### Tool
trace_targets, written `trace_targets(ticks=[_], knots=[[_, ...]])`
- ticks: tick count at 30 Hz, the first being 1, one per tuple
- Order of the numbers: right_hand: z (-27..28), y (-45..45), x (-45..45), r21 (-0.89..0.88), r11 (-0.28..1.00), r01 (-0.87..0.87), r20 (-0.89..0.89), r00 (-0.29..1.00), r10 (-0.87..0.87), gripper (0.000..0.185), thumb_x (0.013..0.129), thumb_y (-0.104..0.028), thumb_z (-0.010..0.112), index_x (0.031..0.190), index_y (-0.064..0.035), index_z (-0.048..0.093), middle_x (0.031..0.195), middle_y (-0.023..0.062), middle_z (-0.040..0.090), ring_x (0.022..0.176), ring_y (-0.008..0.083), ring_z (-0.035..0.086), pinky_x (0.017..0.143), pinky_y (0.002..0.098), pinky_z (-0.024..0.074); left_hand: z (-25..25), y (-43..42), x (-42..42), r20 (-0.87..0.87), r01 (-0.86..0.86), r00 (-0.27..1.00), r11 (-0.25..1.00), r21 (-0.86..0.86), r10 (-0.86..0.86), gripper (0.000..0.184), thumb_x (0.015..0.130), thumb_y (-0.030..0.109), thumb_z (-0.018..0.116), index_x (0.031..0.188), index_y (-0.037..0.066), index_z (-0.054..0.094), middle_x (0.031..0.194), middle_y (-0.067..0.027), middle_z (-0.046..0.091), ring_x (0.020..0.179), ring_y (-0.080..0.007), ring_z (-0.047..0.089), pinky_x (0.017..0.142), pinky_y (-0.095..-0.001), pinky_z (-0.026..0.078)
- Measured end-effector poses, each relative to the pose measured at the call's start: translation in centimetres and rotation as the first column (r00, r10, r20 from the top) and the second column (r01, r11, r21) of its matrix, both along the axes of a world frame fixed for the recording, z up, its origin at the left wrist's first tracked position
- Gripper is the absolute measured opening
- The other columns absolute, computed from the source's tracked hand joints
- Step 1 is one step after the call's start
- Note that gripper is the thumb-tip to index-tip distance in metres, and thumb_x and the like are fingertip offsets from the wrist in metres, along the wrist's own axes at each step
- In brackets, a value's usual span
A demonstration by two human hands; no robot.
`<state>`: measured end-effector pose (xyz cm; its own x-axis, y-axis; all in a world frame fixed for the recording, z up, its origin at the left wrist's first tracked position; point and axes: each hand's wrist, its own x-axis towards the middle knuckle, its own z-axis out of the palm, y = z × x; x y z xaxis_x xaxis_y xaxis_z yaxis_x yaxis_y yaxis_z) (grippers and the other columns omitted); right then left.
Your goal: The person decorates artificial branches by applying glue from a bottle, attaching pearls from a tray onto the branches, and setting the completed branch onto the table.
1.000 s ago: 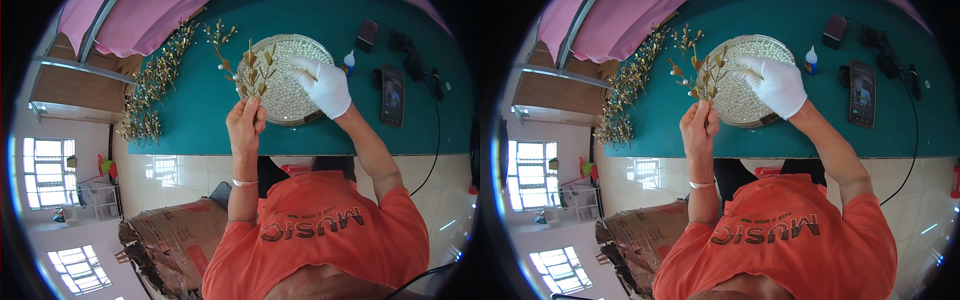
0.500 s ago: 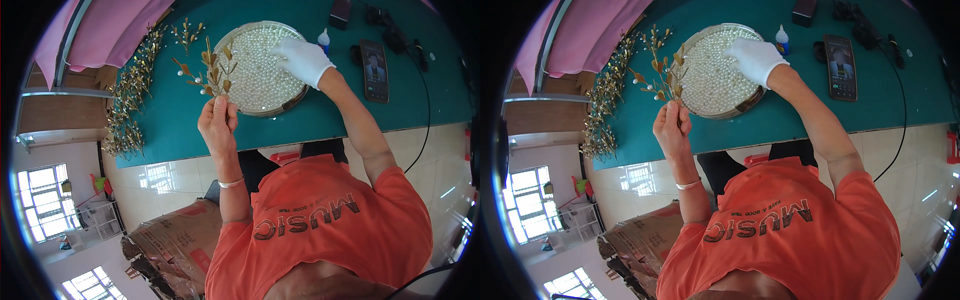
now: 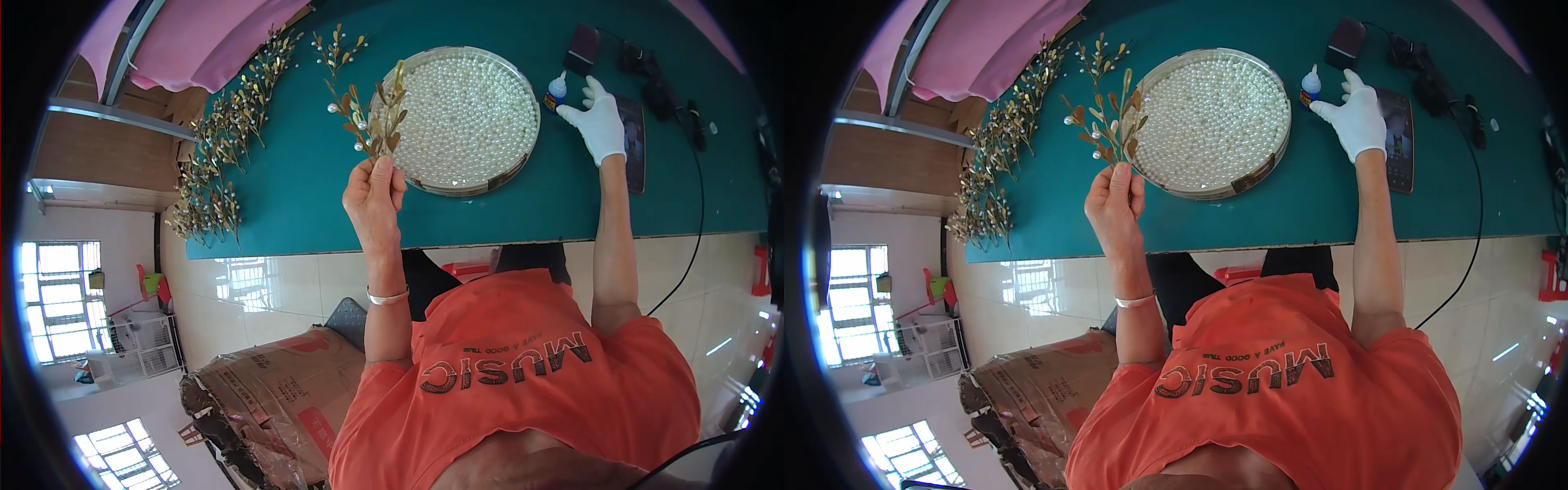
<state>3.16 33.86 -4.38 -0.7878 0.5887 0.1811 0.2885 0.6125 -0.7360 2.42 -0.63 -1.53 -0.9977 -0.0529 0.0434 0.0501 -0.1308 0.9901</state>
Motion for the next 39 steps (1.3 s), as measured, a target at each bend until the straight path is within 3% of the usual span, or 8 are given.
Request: trace_targets(ticks=[7,15,18,23,25,29,34,39], knots=[[-0.5,0.1,-1.8,-0.025,0.984,-0.176,0.021,0.984,0.176,0.065,0.076,-0.024,0.079,0.133,-0.0032,0.057,0.118,0.0179,0.067,0.102,0.0289,0.067,0.091,0.0361,0.0500,0.2,0.0,0.7,-0.106,-0.107,0.990,0.983,-0.147,0.092,0.020,0.099,0.016,0.060,0.097,-0.004,0.060,0.066,-0.0008,0.059,0.051,-0.0027,0.043,0.045,-0.0183,0.033],[-1.4,-1.0,-2.9,0.097,0.985,-0.142,0.159,0.979,0.125,0.050,0.079,-0.034,0.073,0.120,-0.0049,0.066,0.113,0.0187,0.067,0.101,0.0345,0.066,0.091,0.0392,0.0491,0.0,-0.4,0.9,-0.155,-0.140,0.982,0.968,-0.208,0.109,0.020,0.097,0.016,0.061,0.097,-0.004,0.060,0.064,-0.0002,0.060,0.051,-0.0020,0.043,0.045,-0.0193,0.033],[-2.5,-0.7,-3.2,0.146,0.978,-0.152,0.071,0.987,0.143,0.050,0.081,-0.033,0.072,0.121,-0.0040,0.064,0.112,0.0191,0.067,0.102,0.0340,0.066,0.090,0.0385,0.0492,0.0,-0.5,0.9,-0.158,-0.142,0.981,0.966,-0.215,0.109,0.019,0.097,0.015,0.062,0.097,-0.004,0.060,0.064,0.0001,0.060,0.052,-0.0020,0.043,0.045,-0.0191,0.033],[-2.6,-1.2,-3.3,-0.138,0.940,-0.311,-0.335,0.908,0.251,0.052,0.085,-0.030,0.074,0.126,-0.0013,0.059,0.108,0.0112,0.068,0.096,0.0179,0.065,0.089,0.0303,0.0494,0.1,0.0,0.9,-0.184,-0.181,0.973,0.950,-0.254,0.136,0.019,0.097,0.013,0.062,0.100,-0.005,0.060,0.064,0.0004,0.060,0.053,-0.0019,0.043,0.047,-0.0196,0.034],[0.0,-3.1,-2.4,-0.235,0.878,-0.416,-0.419,0.859,0.295,0.049,0.086,-0.028,0.072,0.126,-0.0016,0.059,0.113,0.0096,0.065,0.101,0.0182,0.063,0.092,0.0295,0.0475,0.4,0.4,0.8,-0.161,-0.157,0.980,0.955,-0.253,0.119,0.019,0.097,0.013,0.062,0.101,-0.005,0.060,0.065,0.0003,0.060,0.054,-0.0019,0.044,0.048,-0.0198,0.035],[5.5,-5.9,-0.3,-0.071,0.823,-0.564,-0.282,0.803,0.526,0.043,0.090,-0.022,0.072,0.124,0.0009,0.057,0.106,0.0030,0.055,0.100,0.0140,0.055,0.093,0.0271,0.0429,0.0,0.5,0.3,-0.202,-0.177,0.972,0.937,-0.303,0.119,0.019,0.096,0.014,0.062,0.099,-0.005,0.061,0.064,-0.0002,0.060,0.055,-0.0034,0.046,0.050,-0.0213,0.037],[7.7,-8.2,-0.2,0.118,0.731,-0.672,-0.252,0.692,0.677,0.037,0.086,-0.018,0.074,0.119,-0.0049,0.063,0.099,0.0039,0.056,0.094,0.0175,0.056,0.087,0.0266,0.0438,0.0,0.8,0.4,-0.238,-0.199,0.964,0.917,-0.345,0.120,0.019,0.096,0.014,0.062,0.097,-0.004,0.061,0.062,-0.0017,0.061,0.055,-0.0061,0.050,0.052,-0.0239,0.040],[10.2,-8.7,-1.1,0.583,0.586,-0.563,-0.117,0.655,0.747,0.035,0.077,-0.024,0.075,0.110,-0.0144,0.068,0.093,0.0047,0.060,0.091,0.0265,0.060,0.079,0.0352,0.0494,0.4,0.6,1.0,-0.278,-0.212,0.957,0.864,-0.457,0.088,0.017,0.095,0.014,0.062,0.096,-0.004,0.061,0.062,-0.0033,0.062,0.054,-0.0079,0.054,0.052,-0.0249,0.042]])
